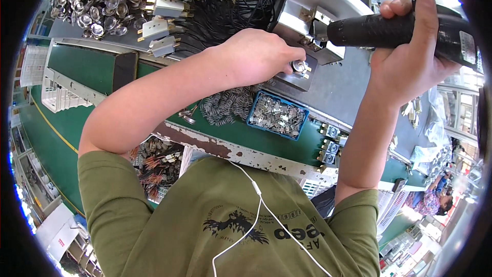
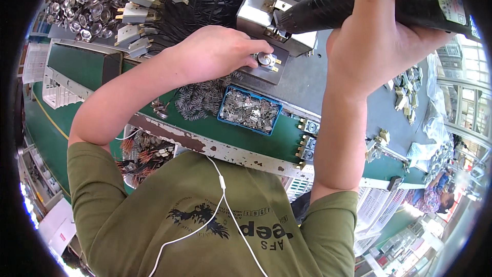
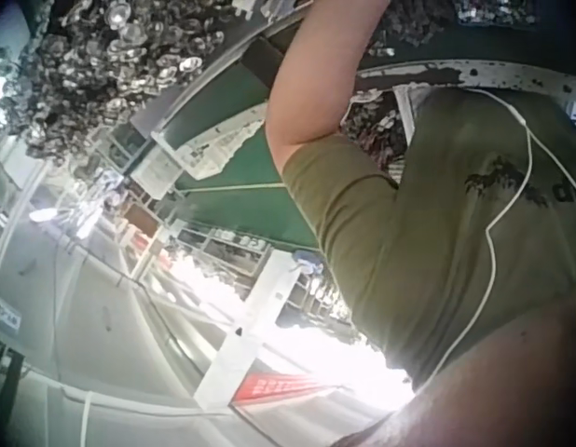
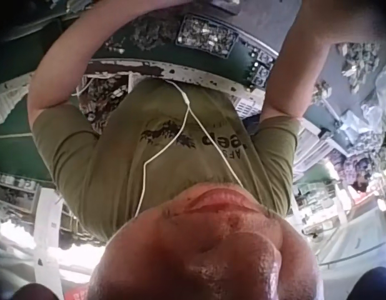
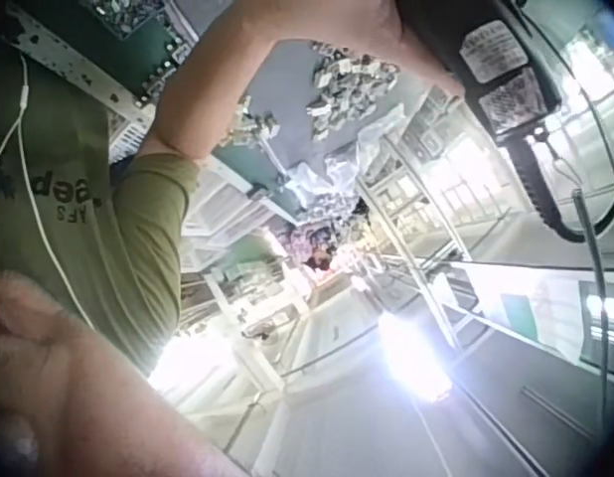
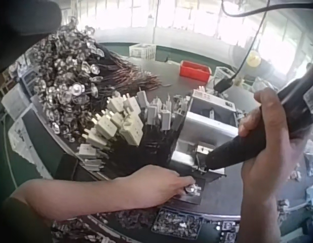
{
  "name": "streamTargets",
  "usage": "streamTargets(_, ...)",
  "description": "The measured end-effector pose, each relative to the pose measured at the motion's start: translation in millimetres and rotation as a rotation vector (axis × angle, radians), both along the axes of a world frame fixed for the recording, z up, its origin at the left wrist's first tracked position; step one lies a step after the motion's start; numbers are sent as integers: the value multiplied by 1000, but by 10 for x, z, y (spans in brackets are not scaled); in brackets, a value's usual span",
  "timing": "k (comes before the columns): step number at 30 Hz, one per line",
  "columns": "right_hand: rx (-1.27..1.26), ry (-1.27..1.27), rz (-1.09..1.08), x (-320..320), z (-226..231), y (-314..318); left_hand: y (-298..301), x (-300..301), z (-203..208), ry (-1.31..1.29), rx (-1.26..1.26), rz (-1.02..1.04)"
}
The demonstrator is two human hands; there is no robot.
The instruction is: Assemble small metal components onto a base using an electric screwdriver on a production line.
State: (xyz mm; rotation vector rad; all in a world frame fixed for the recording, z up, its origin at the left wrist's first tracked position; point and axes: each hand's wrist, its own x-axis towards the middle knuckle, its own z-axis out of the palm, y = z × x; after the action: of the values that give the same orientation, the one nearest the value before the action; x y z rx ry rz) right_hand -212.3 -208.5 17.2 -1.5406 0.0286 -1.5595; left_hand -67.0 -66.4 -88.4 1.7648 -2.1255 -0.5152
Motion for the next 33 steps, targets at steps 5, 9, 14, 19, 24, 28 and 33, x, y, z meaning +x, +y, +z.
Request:
streamTargets(5, 42, 55, -85, 1, 0, 89, -10, -23, 30, -10, -8, -16)
streamTargets(9, 48, 13, -82, 37, -7, 122, -2, -29, 120, -35, 55, -25)
streamTargets(14, 114, 14, -342, 201, 3, 371, -7, -33, 98, -52, 46, -20)
streamTargets(19, -184, 108, -216, 171, 5, 177, -5, -33, 72, -60, 26, -18)
streamTargets(24, -44, 341, -140, 111, 51, 353, 33, -4, -9, -41, -60, -8)
streamTargets(28, -72, 127, -318, 259, 15, 462, 22, -26, 29, -46, -29, -2)
streamTargets(33, -57, 223, -269, 72, -36, 411, 54, -29, 43, -76, -36, 6)
